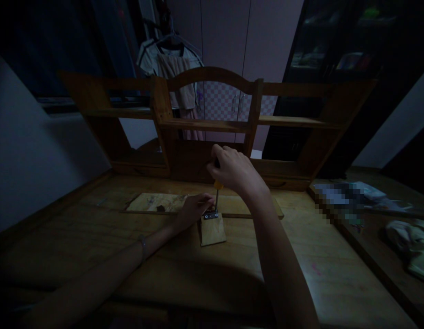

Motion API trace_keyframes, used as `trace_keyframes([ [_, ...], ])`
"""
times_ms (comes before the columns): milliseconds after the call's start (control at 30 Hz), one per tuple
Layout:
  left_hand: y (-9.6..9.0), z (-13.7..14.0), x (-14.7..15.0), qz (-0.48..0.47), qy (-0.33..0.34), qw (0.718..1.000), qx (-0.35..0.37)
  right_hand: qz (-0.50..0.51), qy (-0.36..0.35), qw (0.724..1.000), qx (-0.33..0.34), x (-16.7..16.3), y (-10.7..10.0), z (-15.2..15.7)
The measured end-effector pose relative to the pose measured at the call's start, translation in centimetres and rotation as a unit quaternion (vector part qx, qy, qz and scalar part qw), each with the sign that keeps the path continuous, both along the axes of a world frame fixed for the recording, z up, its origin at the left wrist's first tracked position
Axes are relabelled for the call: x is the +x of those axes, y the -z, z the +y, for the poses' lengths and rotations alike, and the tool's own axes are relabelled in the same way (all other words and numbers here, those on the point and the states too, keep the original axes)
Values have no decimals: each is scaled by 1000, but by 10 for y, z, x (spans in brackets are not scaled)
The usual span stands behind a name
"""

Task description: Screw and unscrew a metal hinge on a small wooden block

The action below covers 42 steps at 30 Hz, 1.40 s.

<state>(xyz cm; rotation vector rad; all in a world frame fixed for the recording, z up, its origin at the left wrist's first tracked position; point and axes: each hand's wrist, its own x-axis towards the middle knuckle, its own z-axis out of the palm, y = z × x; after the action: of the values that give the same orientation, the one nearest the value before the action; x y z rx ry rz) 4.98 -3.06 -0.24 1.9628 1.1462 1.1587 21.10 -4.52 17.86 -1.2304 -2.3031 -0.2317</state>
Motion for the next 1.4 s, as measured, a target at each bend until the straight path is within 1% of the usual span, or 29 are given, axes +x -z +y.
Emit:
trace_keyframes([
  [233, -2, -5, 1, 5, 82, 996, 21, -2, 0, 1000, -8, 0, -1, -3],
  [333, -2, -5, 1, 18, 100, 994, 26, -2, 9, 1000, 0, 1, 0, -3],
  [567, 2, -1, 0, 34, 115, 992, 32, 0, -19, 1000, -4, 0, 1, -1],
  [667, 3, 1, -1, 30, 127, 991, 31, 1, -19, 1000, -8, 0, 0, -3],
  [800, 3, 1, -1, 25, 127, 991, 35, 2, -17, 1000, -19, 1, -1, -4],
  [1000, 2, -1, -1, 13, 132, 991, 28, 17, -7, 1000, -6, 0, 0, -1],
  [1100, 3, -1, 0, -1, 136, 990, 28, 17, -16, 1000, 5, 0, 0, 0],
  [1233, 4, 0, 0, -23, 144, 989, 10, 15, -29, 999, 20, -1, 0, -1],
  [1400, 5, 2, -1, -24, 136, 990, -6, 16, -26, 1000, 8, 0, -2, -4],
])
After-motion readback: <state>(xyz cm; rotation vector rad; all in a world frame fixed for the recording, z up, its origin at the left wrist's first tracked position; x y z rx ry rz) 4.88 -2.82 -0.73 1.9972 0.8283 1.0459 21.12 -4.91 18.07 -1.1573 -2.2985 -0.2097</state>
